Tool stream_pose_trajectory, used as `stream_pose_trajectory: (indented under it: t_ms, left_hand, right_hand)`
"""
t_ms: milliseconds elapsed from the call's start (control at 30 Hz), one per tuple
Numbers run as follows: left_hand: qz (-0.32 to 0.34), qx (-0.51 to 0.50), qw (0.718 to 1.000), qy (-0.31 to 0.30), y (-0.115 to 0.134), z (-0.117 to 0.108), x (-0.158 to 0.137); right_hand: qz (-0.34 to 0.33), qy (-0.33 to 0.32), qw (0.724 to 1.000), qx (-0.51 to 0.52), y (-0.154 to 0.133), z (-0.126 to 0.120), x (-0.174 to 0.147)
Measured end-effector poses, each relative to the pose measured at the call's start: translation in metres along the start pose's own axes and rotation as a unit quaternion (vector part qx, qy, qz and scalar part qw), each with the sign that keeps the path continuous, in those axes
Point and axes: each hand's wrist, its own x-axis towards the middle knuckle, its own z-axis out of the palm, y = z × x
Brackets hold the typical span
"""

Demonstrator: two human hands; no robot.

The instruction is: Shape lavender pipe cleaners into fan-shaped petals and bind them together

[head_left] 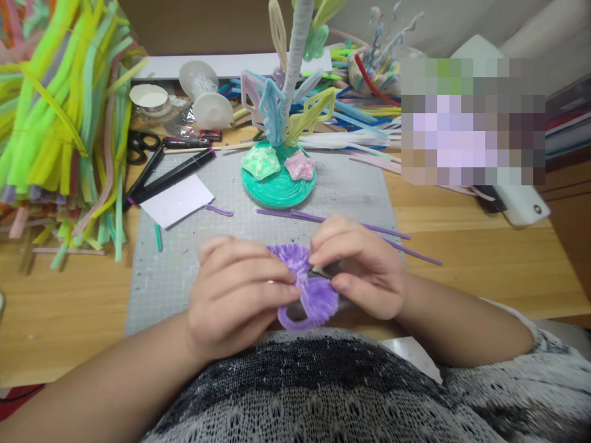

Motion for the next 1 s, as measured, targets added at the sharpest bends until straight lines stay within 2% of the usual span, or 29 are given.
stream_pose_trajectory:
  t_ms: [33, 67, 100, 133, 200, 267, 333, 400, 533, 667, 800, 1000]
  left_hand:
    - [-0.049, -0.062, 0.997, 0.015, 0.001, 0.003, 0.0]
    - [-0.128, -0.121, 0.984, 0.032, 0.002, 0.006, 0.001]
    - [-0.225, -0.178, 0.956, 0.065, 0.003, 0.01, 0.002]
    - [-0.317, -0.232, 0.916, 0.083, 0.003, 0.013, 0.002]
    - [-0.453, -0.337, 0.821, 0.085, 0.002, 0.018, 0.004]
    - [-0.533, -0.403, 0.741, 0.071, 0.0, 0.021, 0.005]
    - [-0.569, -0.426, 0.7, 0.064, -0.001, 0.022, 0.006]
    - [-0.579, -0.425, 0.693, 0.063, -0.002, 0.021, 0.007]
    - [-0.583, -0.398, 0.706, 0.063, -0.001, 0.021, 0.008]
    - [-0.583, -0.394, 0.707, 0.071, 0.003, 0.021, 0.01]
    - [-0.569, -0.434, 0.697, 0.044, 0.005, 0.023, 0.011]
    - [-0.573, -0.478, 0.664, 0.046, 0.004, 0.023, 0.008]
  right_hand:
    - [-0.01, 0.03, 0.999, -0.014, 0.001, 0.001, -0.001]
    - [-0.027, 0.057, 0.997, -0.043, 0.003, 0.001, -0.002]
    - [-0.049, 0.073, 0.992, -0.088, 0.003, 0.002, -0.004]
    - [-0.073, 0.079, 0.984, -0.144, 0.004, 0.003, -0.005]
    - [-0.095, 0.065, 0.96, -0.256, 0.005, 0.006, -0.006]
    - [-0.072, 0.032, 0.939, -0.334, 0.004, 0.009, -0.007]
    - [-0.034, 0.013, 0.933, -0.358, 0.004, 0.012, -0.007]
    - [0.001, 0.009, 0.937, -0.35, 0.004, 0.014, -0.006]
    - [0.055, -0.011, 0.943, -0.328, 0.003, 0.015, -0.005]
    - [0.074, -0.037, 0.942, -0.325, 0.004, 0.015, -0.007]
    - [0.062, -0.006, 0.94, -0.335, 0.002, 0.017, -0.007]
    - [0.1, 0.039, 0.968, -0.227, -0.002, 0.015, -0.005]
